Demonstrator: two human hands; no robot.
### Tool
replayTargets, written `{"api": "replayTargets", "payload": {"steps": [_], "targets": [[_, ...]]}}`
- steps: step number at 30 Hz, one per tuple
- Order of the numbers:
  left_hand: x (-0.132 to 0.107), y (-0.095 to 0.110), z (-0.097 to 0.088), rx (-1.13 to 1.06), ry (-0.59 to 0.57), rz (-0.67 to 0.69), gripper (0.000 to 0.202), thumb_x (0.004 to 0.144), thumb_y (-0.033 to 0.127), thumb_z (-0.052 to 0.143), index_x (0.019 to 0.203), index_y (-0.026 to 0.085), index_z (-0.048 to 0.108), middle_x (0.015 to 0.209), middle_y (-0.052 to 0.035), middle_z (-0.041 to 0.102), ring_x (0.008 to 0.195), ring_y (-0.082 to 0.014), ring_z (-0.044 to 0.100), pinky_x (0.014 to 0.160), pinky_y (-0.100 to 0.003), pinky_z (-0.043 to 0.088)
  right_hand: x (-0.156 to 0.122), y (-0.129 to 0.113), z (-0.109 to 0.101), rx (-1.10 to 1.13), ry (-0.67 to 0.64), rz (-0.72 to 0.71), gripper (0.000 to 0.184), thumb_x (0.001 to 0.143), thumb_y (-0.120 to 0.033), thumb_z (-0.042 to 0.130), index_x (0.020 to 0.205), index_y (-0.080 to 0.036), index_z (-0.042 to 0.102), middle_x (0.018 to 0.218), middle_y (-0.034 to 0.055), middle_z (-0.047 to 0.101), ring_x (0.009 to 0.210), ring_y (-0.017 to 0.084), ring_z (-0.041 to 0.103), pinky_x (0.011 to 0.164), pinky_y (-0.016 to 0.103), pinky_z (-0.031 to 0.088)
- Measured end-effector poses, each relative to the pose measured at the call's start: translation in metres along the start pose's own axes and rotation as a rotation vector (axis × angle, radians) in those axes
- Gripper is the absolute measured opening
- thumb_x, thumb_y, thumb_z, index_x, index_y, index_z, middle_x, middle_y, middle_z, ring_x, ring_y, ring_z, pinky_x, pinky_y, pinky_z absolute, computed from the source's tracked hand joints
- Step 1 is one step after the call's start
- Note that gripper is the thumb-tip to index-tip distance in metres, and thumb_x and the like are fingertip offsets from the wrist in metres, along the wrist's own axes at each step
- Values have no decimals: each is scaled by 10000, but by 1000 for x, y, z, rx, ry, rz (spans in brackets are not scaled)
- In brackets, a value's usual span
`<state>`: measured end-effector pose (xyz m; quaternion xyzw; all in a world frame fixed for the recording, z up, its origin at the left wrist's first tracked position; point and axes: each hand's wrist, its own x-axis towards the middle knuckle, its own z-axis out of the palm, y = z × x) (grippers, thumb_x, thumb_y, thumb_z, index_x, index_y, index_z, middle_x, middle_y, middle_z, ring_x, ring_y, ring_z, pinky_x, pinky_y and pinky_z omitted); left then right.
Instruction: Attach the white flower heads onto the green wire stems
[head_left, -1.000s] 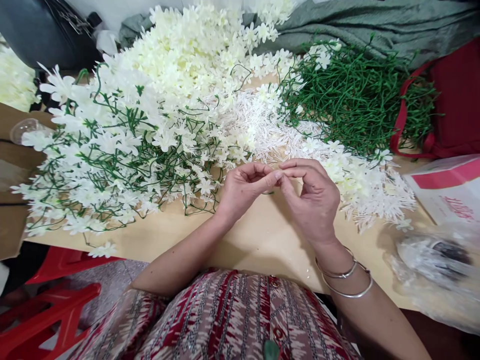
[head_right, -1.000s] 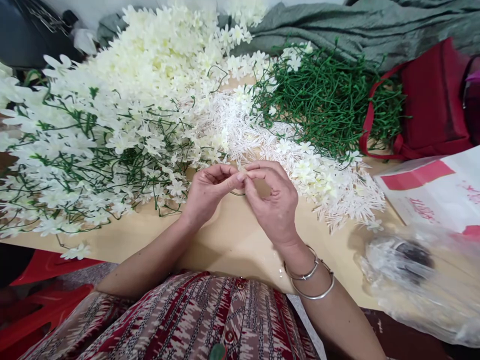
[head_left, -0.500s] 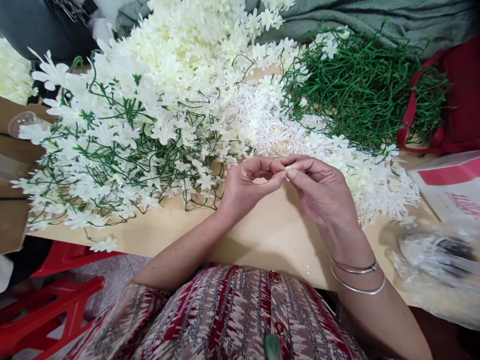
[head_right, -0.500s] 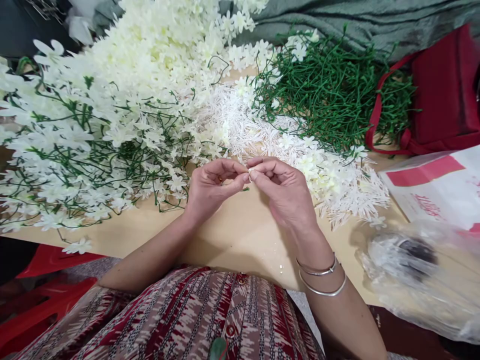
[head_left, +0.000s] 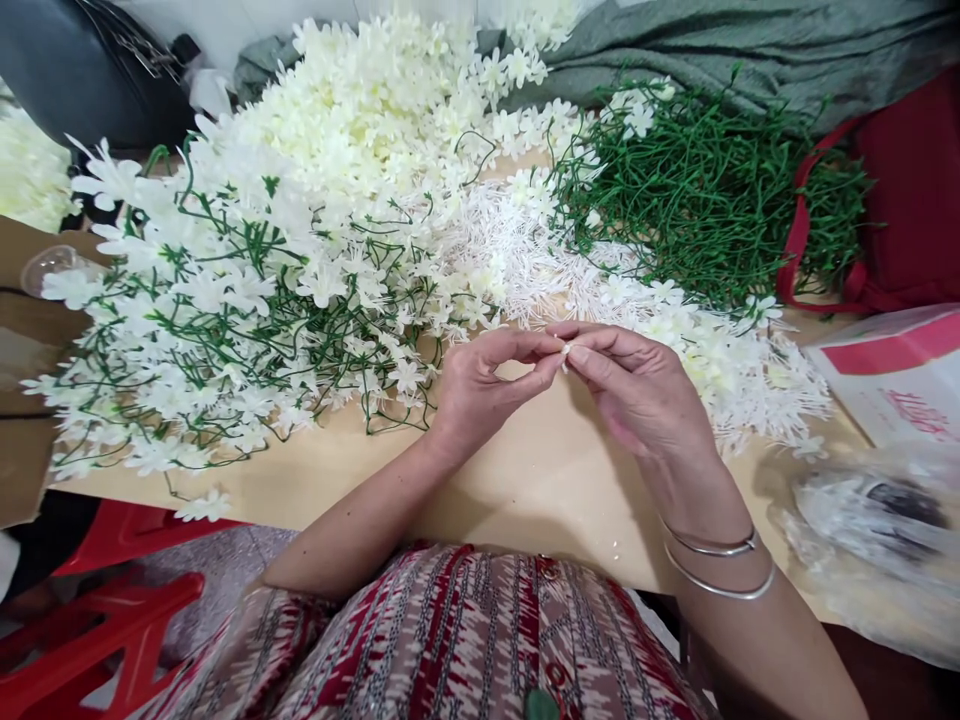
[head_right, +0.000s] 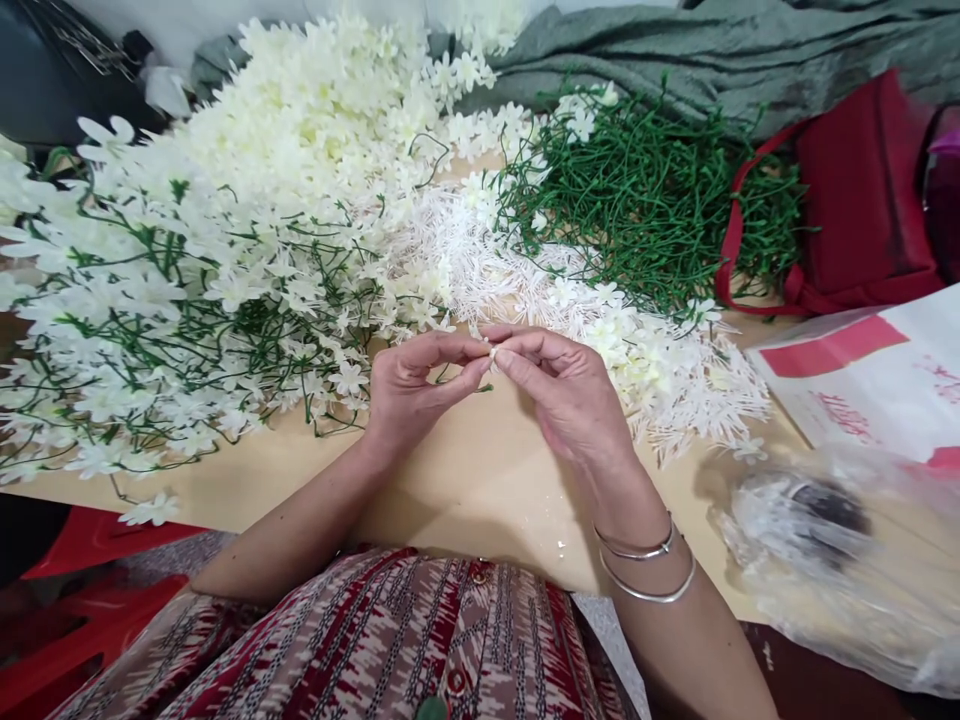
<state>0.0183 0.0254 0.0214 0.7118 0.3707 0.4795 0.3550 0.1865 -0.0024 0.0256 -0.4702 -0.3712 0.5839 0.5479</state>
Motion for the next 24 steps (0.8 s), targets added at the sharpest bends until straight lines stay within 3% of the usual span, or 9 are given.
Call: {"api": "replayTargets", "payload": {"steps": [6, 13, 24], "targets": [[0, 1, 1, 103, 39, 108, 54, 900, 168, 764, 934, 206, 779, 901, -20, 828, 782, -143, 768, 769, -280, 630, 0, 2, 0, -28, 5, -23, 80, 814, -241, 770, 775, -304, 801, 1084, 4, 801, 1125, 217, 721, 1137, 474, 500], [-1, -4, 5, 287, 100, 311, 116, 881, 89, 744, 952, 179, 736, 868, -11, 817, 767, -120, 775, 731, -222, 623, -4, 1, 3, -174, 64, -116, 98, 806, -195, 764, 789, -287, 792, 1087, 5, 805, 1056, 199, 734, 994, 393, 569], [-2, -7, 8, 345, 137, 324, 129, 867, 76, 727, 930, 186, 710, 855, -6, 808, 761, -123, 769, 721, -218, 609, -7, 7, 14, -195, 128, -180, 123, 844, -171, 726, 772, -262, 766, 1041, 18, 788, 1025, 179, 718, 936, 357, 561]]}}
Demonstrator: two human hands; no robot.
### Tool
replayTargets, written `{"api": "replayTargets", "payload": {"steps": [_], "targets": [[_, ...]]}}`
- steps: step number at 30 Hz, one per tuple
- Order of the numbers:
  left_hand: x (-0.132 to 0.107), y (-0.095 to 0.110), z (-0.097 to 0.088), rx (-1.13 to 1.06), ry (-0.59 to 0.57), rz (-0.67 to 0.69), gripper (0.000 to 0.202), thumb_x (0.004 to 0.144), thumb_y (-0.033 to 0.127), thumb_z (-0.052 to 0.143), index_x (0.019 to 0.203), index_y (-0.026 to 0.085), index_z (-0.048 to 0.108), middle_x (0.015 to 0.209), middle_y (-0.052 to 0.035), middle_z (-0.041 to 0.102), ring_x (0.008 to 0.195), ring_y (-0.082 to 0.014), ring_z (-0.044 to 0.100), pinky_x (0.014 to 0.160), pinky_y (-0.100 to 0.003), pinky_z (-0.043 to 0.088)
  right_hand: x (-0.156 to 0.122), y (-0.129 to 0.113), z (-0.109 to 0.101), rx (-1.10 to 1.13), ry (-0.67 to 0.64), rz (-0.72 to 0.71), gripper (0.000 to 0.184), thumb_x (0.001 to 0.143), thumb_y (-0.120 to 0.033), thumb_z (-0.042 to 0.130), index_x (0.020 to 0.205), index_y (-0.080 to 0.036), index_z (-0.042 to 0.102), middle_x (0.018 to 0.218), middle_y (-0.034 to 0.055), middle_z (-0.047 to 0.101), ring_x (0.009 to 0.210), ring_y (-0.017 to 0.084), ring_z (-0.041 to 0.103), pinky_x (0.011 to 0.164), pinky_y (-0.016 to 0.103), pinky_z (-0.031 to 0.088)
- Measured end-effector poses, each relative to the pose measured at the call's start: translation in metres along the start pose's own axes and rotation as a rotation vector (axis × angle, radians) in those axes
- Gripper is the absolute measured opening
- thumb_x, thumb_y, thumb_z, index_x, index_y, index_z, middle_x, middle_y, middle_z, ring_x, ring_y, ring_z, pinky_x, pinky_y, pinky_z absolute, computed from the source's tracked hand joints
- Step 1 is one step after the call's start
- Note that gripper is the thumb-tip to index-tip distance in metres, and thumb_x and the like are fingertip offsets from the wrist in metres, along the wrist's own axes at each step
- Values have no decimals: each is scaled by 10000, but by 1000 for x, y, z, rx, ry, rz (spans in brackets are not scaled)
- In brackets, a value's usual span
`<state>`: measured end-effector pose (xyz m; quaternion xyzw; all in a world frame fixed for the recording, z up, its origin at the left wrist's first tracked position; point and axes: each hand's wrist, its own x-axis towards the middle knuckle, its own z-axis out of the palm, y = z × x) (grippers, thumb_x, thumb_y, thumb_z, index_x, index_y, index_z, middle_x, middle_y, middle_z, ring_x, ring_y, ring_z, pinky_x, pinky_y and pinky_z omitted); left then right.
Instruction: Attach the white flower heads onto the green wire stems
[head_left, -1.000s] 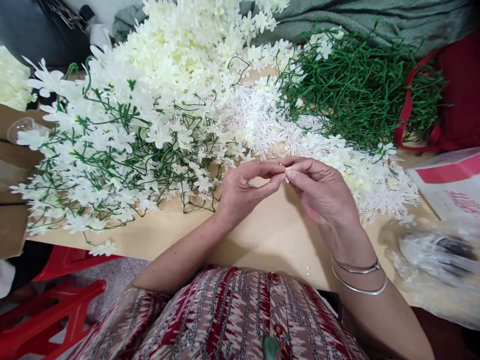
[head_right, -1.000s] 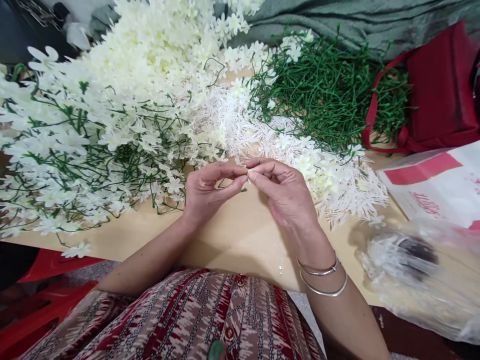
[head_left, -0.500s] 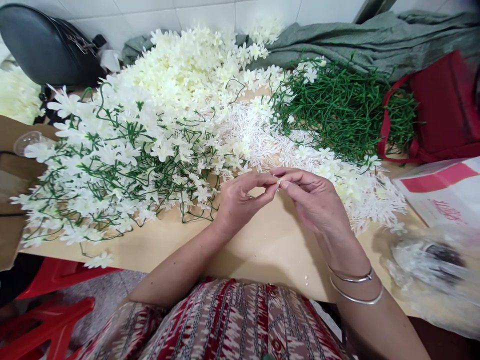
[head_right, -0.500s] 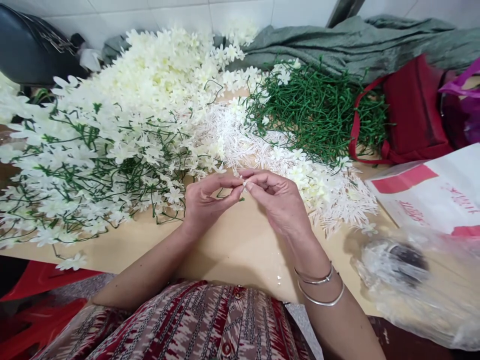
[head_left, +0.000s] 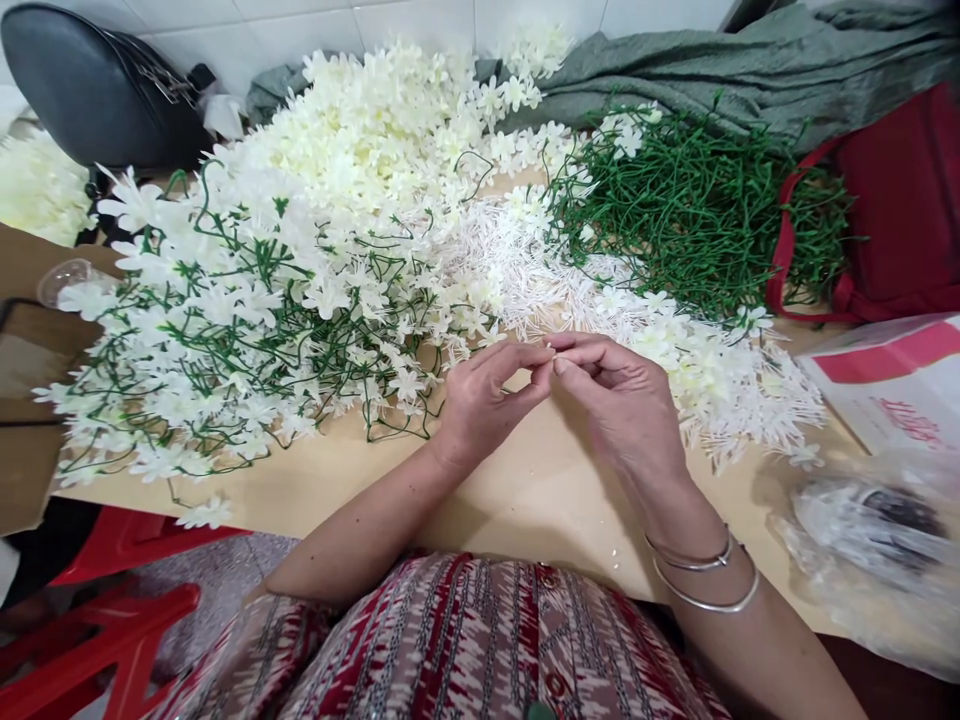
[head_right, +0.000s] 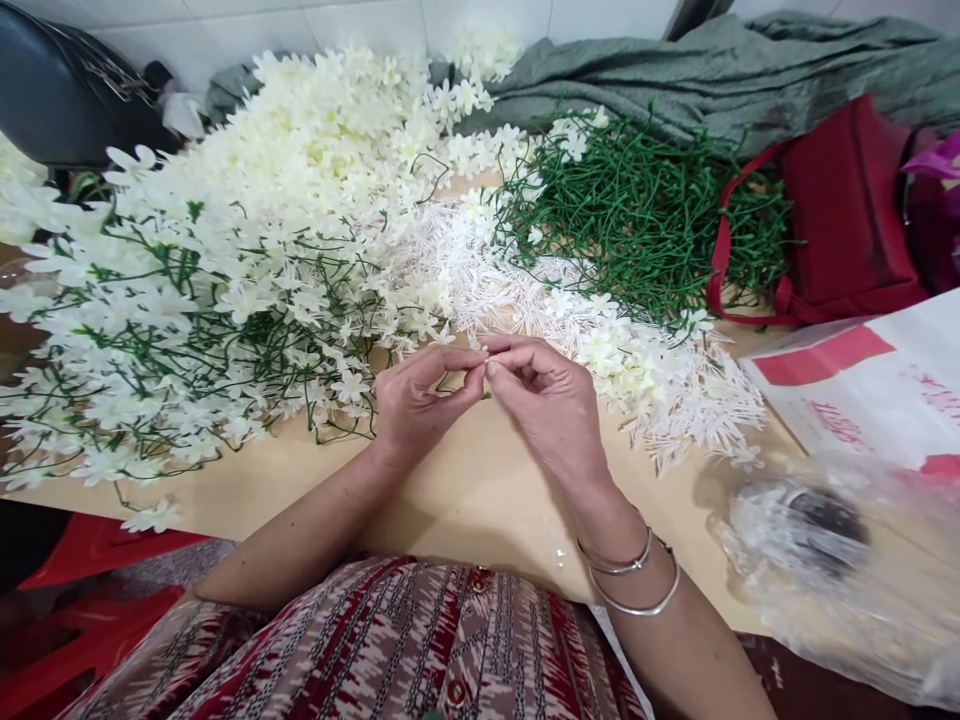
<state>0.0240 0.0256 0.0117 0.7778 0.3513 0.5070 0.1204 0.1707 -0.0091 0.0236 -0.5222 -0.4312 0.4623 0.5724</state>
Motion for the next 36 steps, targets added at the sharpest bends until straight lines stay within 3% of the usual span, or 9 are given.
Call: {"api": "replayTargets", "payload": {"steps": [7, 12, 16, 21, 25, 27, 29, 33, 36], "targets": [[0, 2, -1, -2, 2, -57, 102, 855, 104, 685, 848, 206, 691, 781, 3, 773, 713, -139, 732, 686, -251, 587, -3, 0, 7, -12, 26, -25, 91, 843, -185, 726, 784, -253, 737, 1055, 42, 764, 1064, 209, 712, 986, 412, 557], [4, 3, -6, -258, 11, -487, 36, 844, 193, 719, 808, 192, 715, 761, -5, 752, 681, -125, 675, 693, -254, 559, 0, -2, 3, 0, 74, -38, 103, 821, -156, 730, 777, -248, 726, 1047, 33, 761, 1036, 197, 704, 963, 392, 542], [8, -3, -8, -564, 63, -763, 136, 857, 307, 748, 832, 178, 714, 735, 11, 711, 643, -90, 624, 630, -204, 520, 7, 0, -7, 0, 127, -62, 104, 825, -166, 734, 771, -249, 703, 1023, 37, 769, 1005, 212, 709, 941, 417, 543], [13, -6, -9, -759, 93, -789, 265, 860, 430, 794, 861, 188, 686, 777, 8, 712, 684, -97, 685, 723, -233, 593, 22, -3, -38, -144, 429, -251, 155, 841, -161, 704, 774, -282, 633, 946, 58, 746, 971, 269, 711, 891, 459, 550], [13, -6, -10, -792, 69, -746, 257, 865, 426, 798, 907, 209, 665, 809, 9, 705, 721, -114, 717, 746, -256, 620, 26, -12, -65, -558, 534, -401, 173, 840, -101, 647, 876, -269, 637, 1075, 129, 724, 1078, 351, 688, 911, 516, 526], [12, -6, -10, -775, 66, -697, 221, 869, 387, 795, 936, 220, 667, 841, 11, 703, 724, -100, 702, 723, -232, 610, 23, -15, -67, -747, 518, -447, 258, 854, -63, 580, 1012, -252, 658, 1249, 169, 669, 1247, 384, 613, 992, 550, 485], [12, -6, -11, -733, 65, -673, 203, 888, 380, 774, 979, 231, 671, 890, 10, 707, 645, -76, 658, 639, -214, 589, 19, -15, -60, -795, 443, -484, 293, 888, -62, 526, 1063, -254, 663, 1280, 163, 651, 1281, 372, 587, 1064, 570, 443], [12, -5, -13, -650, 105, -668, 242, 915, 419, 752, 1054, 236, 673, 932, -1, 713, 536, -51, 625, 494, -188, 511, 12, -8, -33, -653, 71, -510, 183, 926, -144, 566, 970, -285, 675, 1068, 83, 718, 1070, 314, 662, 1009, 540, 482], [13, -4, -14, -660, 143, -658, 275, 935, 465, 735, 1070, 237, 661, 920, -2, 719, 671, -91, 725, 625, -201, 589, 9, -1, -20, -711, -109, -481, 90, 946, -198, 602, 940, -270, 656, 967, 70, 724, 961, 286, 661, 929, 493, 493]]}}
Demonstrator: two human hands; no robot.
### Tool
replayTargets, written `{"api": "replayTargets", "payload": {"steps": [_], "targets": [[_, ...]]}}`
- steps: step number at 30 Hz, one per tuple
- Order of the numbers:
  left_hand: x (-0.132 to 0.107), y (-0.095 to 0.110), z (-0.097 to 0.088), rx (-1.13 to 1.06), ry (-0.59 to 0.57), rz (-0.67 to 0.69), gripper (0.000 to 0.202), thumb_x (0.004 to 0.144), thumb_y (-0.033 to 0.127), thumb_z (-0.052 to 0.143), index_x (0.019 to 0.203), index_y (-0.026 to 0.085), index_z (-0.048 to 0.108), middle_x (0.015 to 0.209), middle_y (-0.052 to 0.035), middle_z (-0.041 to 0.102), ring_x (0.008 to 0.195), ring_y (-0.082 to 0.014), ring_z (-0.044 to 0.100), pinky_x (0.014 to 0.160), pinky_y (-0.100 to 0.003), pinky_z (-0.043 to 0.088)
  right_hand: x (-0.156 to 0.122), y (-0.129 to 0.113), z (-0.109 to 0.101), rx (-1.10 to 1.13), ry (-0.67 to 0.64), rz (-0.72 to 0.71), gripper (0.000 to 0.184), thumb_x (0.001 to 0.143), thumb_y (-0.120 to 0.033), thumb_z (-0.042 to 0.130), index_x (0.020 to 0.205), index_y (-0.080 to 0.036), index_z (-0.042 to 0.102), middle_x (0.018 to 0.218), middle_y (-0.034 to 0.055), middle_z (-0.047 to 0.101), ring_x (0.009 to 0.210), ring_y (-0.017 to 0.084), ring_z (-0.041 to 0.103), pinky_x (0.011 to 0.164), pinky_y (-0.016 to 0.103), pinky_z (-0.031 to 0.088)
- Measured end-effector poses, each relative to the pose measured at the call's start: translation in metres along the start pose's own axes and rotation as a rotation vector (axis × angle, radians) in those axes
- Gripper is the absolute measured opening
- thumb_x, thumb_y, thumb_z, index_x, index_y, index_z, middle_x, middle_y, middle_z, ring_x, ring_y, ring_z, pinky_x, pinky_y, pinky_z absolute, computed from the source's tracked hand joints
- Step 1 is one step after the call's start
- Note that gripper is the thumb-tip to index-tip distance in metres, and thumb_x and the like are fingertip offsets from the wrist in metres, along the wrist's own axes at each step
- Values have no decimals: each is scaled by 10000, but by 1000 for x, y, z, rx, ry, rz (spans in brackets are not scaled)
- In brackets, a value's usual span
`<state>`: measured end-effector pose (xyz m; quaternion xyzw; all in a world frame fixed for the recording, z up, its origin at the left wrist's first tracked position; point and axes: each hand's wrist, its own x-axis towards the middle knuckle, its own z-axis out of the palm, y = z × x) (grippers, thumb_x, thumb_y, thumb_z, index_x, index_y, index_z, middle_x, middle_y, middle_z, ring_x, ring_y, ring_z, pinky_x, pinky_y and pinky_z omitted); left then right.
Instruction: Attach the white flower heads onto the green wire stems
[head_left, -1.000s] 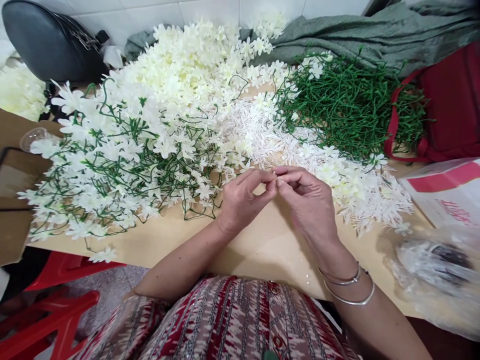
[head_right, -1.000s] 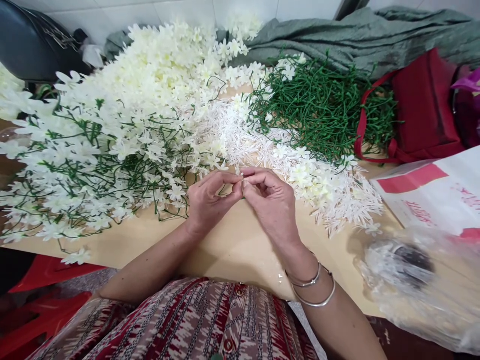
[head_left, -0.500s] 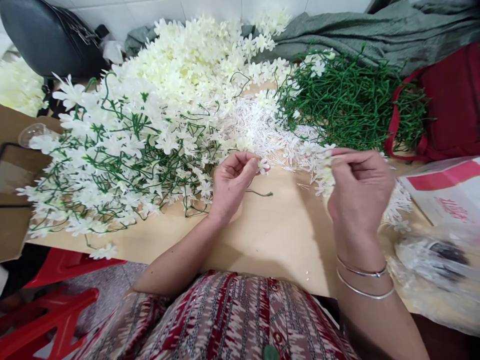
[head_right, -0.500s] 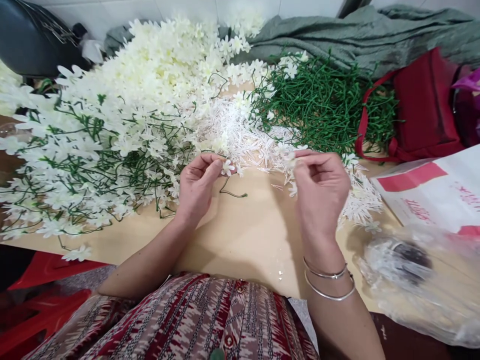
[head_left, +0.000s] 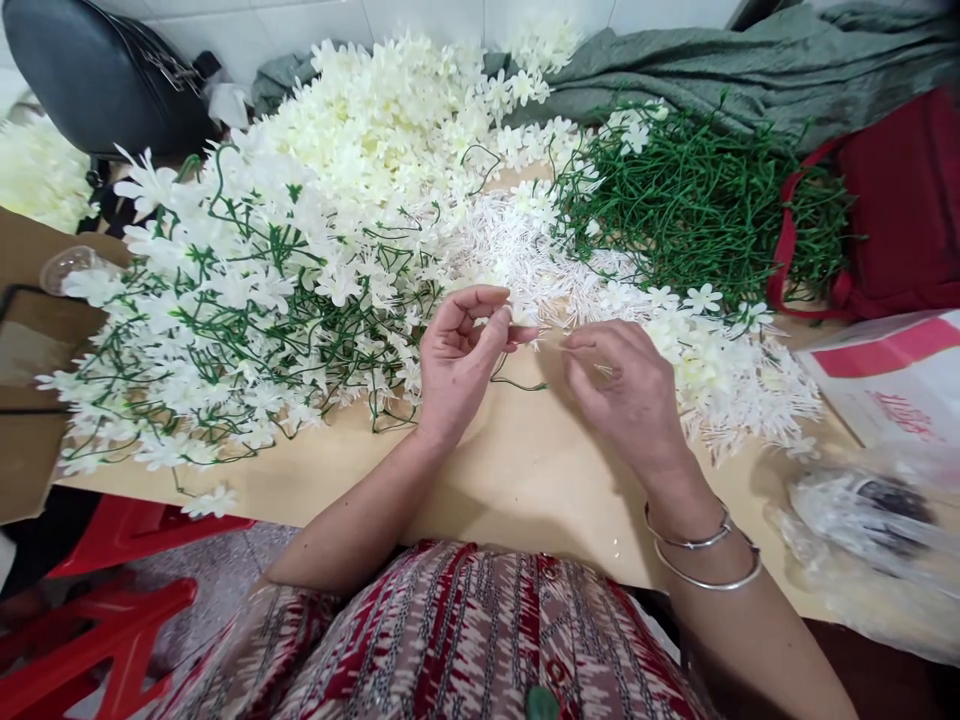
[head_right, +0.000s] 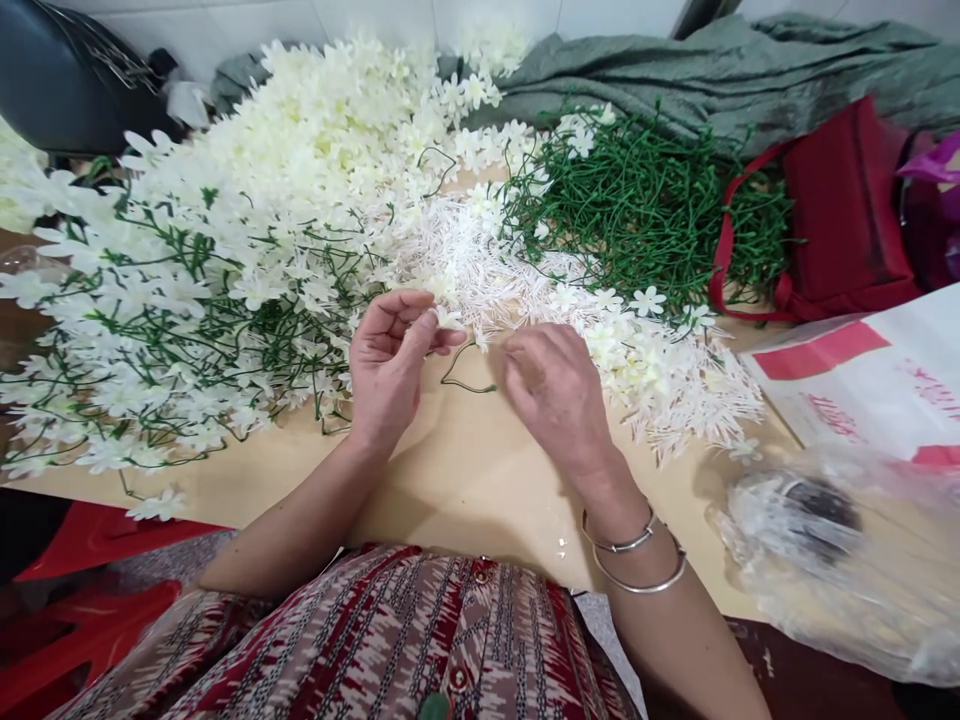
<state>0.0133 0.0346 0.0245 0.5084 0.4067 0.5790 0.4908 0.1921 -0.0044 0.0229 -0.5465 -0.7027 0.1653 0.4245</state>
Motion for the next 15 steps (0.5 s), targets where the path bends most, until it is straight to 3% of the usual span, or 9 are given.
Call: {"api": "replayTargets", "payload": {"steps": [2, 4, 7, 12, 15], "targets": [[0, 0, 0, -43, -6, -1, 292, 962, 510, 692, 1067, 239, 660, 913, -8, 729, 772, -121, 757, 721, -238, 633, -2, 0, 4, -31, -113, -20, 33, 958, -268, 642, 926, -259, 646, 929, 68, 719, 920, 278, 649, 886, 475, 492], [0, -1, -1, -66, -6, 6, 309, 966, 537, 679, 1050, 240, 664, 897, -12, 737, 826, -139, 764, 760, -263, 650, -5, 2, 6, -37, -233, -46, 95, 940, -333, 698, 957, -248, 659, 956, 78, 716, 938, 290, 640, 868, 472, 498], [1, -4, -1, -25, 10, 38, 306, 913, 506, 766, 1044, 246, 672, 927, -9, 748, 852, -146, 773, 793, -270, 654, -9, 6, 7, -93, -359, -62, 129, 929, -301, 711, 1031, -229, 684, 1037, 104, 703, 992, 315, 620, 876, 489, 507], [1, -4, -2, 32, -68, 23, 328, 913, 426, 788, 1190, 273, 701, 1275, -57, 728, 1018, -191, 787, 873, -296, 652, -8, 10, 5, -128, -401, -71, 59, 957, -206, 631, 937, -220, 685, 978, 103, 673, 960, 298, 605, 837, 462, 507], [-2, -1, 0, 34, -129, 30, 240, 914, 414, 789, 1094, 259, 753, 1402, -68, 672, 1049, -208, 782, 907, -338, 658, -5, 12, 2, -83, -404, -66, 134, 958, -161, 598, 857, -228, 658, 931, 85, 673, 923, 277, 613, 831, 444, 497]]}}
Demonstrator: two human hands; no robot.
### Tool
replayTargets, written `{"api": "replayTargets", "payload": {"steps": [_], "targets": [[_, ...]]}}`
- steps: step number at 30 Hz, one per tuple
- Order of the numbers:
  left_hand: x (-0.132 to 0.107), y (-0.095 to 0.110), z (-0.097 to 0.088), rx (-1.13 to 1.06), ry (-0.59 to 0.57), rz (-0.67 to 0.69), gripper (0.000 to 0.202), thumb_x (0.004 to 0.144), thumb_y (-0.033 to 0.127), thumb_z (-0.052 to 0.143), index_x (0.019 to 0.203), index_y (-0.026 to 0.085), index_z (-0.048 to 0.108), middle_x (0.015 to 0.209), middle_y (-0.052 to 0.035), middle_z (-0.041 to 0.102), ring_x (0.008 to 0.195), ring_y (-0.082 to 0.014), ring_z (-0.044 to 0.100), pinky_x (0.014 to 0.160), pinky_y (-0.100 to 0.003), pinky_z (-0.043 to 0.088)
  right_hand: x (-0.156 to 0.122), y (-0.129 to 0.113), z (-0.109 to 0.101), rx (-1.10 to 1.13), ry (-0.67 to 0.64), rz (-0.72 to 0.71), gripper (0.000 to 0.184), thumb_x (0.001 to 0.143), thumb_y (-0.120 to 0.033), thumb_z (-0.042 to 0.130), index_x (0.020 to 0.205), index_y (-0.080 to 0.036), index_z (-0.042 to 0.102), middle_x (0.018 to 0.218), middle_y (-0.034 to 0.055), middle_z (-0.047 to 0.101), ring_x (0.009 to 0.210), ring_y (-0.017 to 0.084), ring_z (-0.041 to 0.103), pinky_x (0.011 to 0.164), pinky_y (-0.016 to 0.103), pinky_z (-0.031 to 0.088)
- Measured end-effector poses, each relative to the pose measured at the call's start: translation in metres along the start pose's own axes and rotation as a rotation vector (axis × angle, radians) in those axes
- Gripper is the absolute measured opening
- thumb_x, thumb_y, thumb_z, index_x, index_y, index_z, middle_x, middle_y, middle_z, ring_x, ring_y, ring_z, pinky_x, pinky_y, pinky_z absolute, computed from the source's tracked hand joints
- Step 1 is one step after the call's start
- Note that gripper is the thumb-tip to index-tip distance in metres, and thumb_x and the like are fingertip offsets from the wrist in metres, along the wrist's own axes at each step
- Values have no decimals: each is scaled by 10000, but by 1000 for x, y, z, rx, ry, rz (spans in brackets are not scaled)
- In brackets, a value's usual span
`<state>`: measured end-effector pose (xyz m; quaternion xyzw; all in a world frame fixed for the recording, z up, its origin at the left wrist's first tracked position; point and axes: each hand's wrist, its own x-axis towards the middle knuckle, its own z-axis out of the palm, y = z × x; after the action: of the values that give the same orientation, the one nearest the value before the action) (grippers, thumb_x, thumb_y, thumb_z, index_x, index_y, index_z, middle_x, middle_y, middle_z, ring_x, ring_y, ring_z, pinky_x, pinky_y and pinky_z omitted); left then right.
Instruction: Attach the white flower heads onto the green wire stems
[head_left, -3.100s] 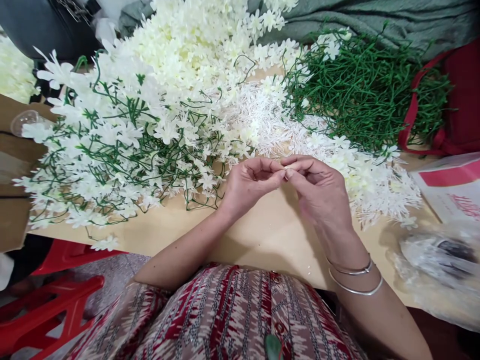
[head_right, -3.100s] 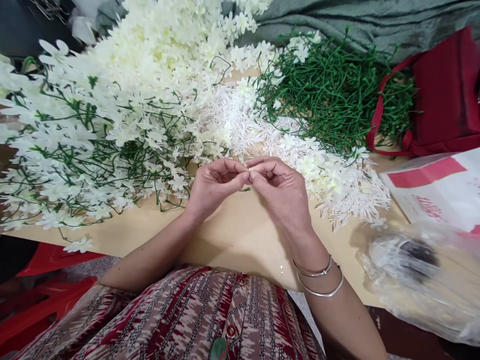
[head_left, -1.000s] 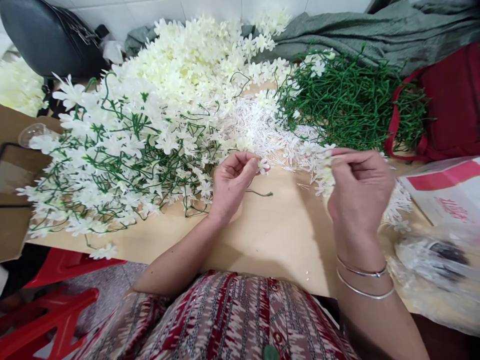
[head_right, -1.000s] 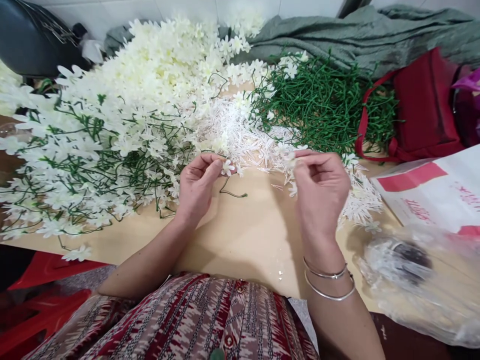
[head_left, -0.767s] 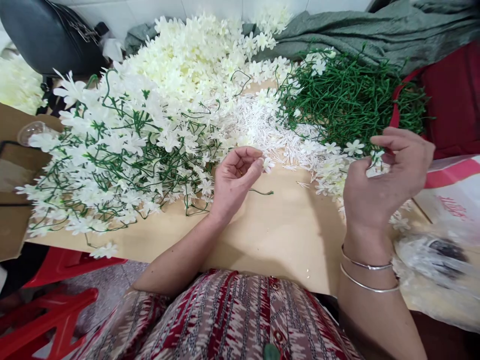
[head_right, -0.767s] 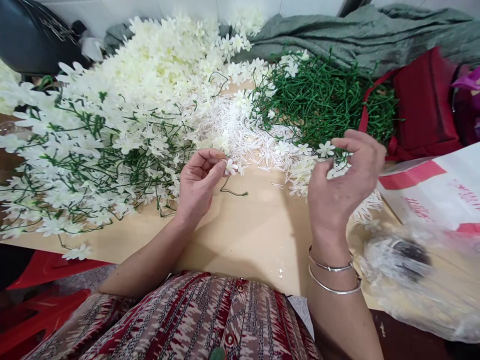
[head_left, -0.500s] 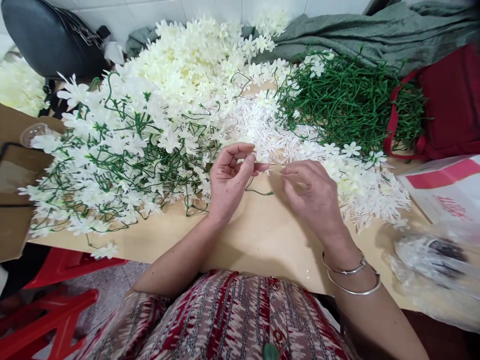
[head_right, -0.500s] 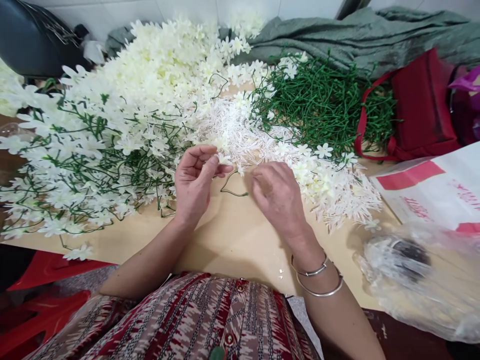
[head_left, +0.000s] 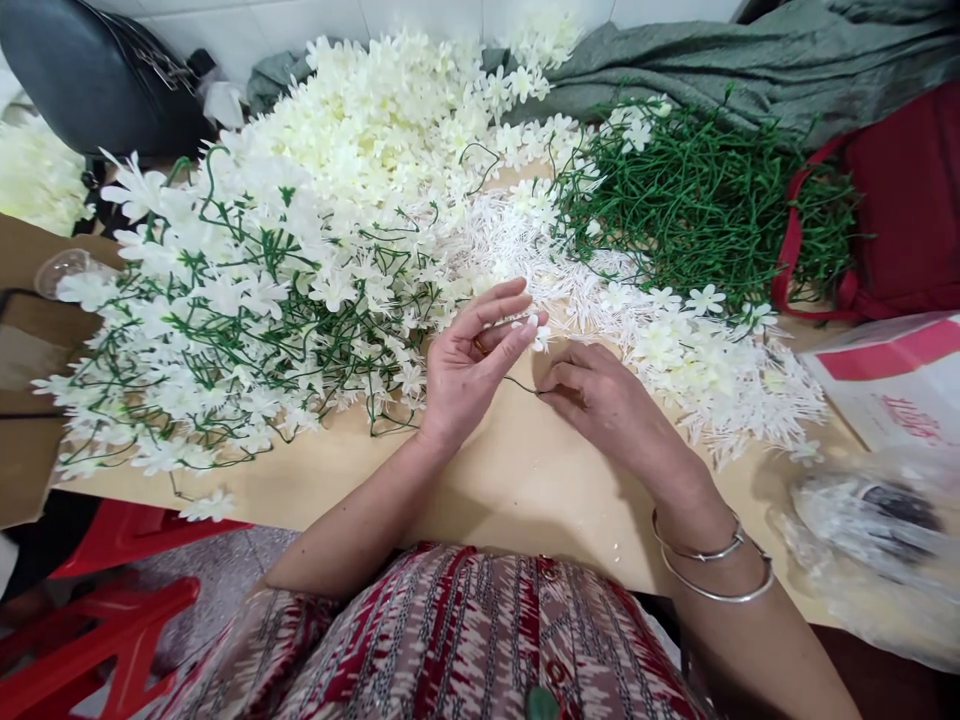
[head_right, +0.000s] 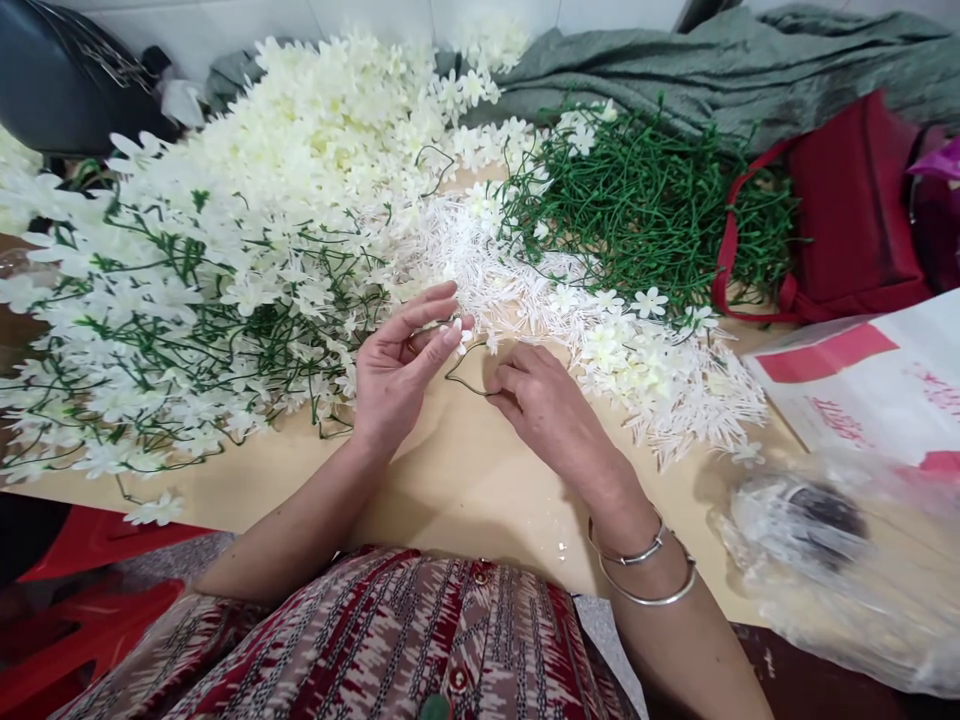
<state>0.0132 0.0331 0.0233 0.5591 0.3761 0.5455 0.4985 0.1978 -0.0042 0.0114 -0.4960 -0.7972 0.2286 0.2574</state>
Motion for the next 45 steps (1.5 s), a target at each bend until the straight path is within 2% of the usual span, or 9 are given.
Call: {"api": "replayTargets", "payload": {"steps": [5, 8, 12, 14, 19, 25, 34, 41, 45], "targets": [[-3, 1, 4, -1, -65, 12, 208, 939, 430, 758, 986, 228, 748, 1276, -80, 721, 1063, -191, 761, 953, -336, 625, 2, 1, -7, 94, 64, 39, 102, 946, -189, 626, 873, -258, 647, 905, 55, 697, 874, 253, 645, 804, 420, 490], [-4, 0, 5, -65, -68, -34, 214, 967, 433, 723, 1007, 223, 699, 1097, -55, 763, 895, -146, 765, 818, -273, 628, -1, 1, -14, 168, 129, 80, 112, 938, -203, 634, 848, -265, 660, 891, 40, 695, 841, 228, 646, 765, 392, 487], [-4, -2, 5, -77, -56, -96, 241, 967, 444, 717, 1033, 218, 667, 1051, -51, 759, 832, -141, 772, 758, -259, 636, -5, 2, -24, 334, -110, 72, 60, 915, -241, 696, 864, -267, 712, 862, 8, 717, 780, 190, 660, 710, 355, 480], [-4, -4, 6, -76, -33, -109, 265, 950, 441, 740, 1079, 221, 670, 1082, -56, 756, 870, -151, 783, 808, -275, 646, -7, 3, -26, 358, -75, 106, 41, 904, -292, 736, 869, -272, 730, 862, 4, 725, 782, 188, 660, 708, 352, 480], [-5, -10, 9, -121, -42, -136, 279, 926, 394, 778, 1126, 224, 683, 1010, -43, 784, 951, -177, 792, 862, -292, 643, -1, 10, -15, 165, 410, 308, 63, 920, -259, 680, 905, -258, 741, 897, 42, 703, 761, 199, 617, 733, 378, 493], [-7, -12, 14, -188, 12, -151, 260, 868, 403, 836, 958, 198, 704, 973, -17, 763, 851, -129, 773, 796, -227, 617, 9, 21, 3, -178, 309, 282, 145, 947, -213, 587, 885, -209, 717, 926, 100, 686, 914, 277, 615, 871, 460, 497], [-9, -14, 14, -138, 61, -213, 243, 832, 350, 863, 936, 195, 708, 838, 19, 737, 741, -94, 720, 702, -202, 583, 6, 29, -3, -276, 320, 309, 163, 945, -190, 544, 823, -222, 647, 928, 101, 697, 890, 273, 618, 831, 446, 472], [-10, -13, 17, -197, 47, -198, 252, 863, 391, 831, 953, 190, 708, 873, 10, 753, 777, -111, 753, 817, -267, 632, 6, 3, -4, 142, 609, 279, 43, 909, -244, 649, 867, -242, 640, 849, 26, 692, 804, 193, 638, 805, 389, 533], [-10, -17, 15, -170, 66, -208, 266, 880, 425, 813, 967, 187, 732, 901, -10, 770, 838, -128, 757, 832, -275, 630, 8, -23, 1, 499, 620, 288, 91, 859, -288, 742, 881, -246, 664, 802, 3, 667, 762, 168, 628, 748, 355, 540]]}}
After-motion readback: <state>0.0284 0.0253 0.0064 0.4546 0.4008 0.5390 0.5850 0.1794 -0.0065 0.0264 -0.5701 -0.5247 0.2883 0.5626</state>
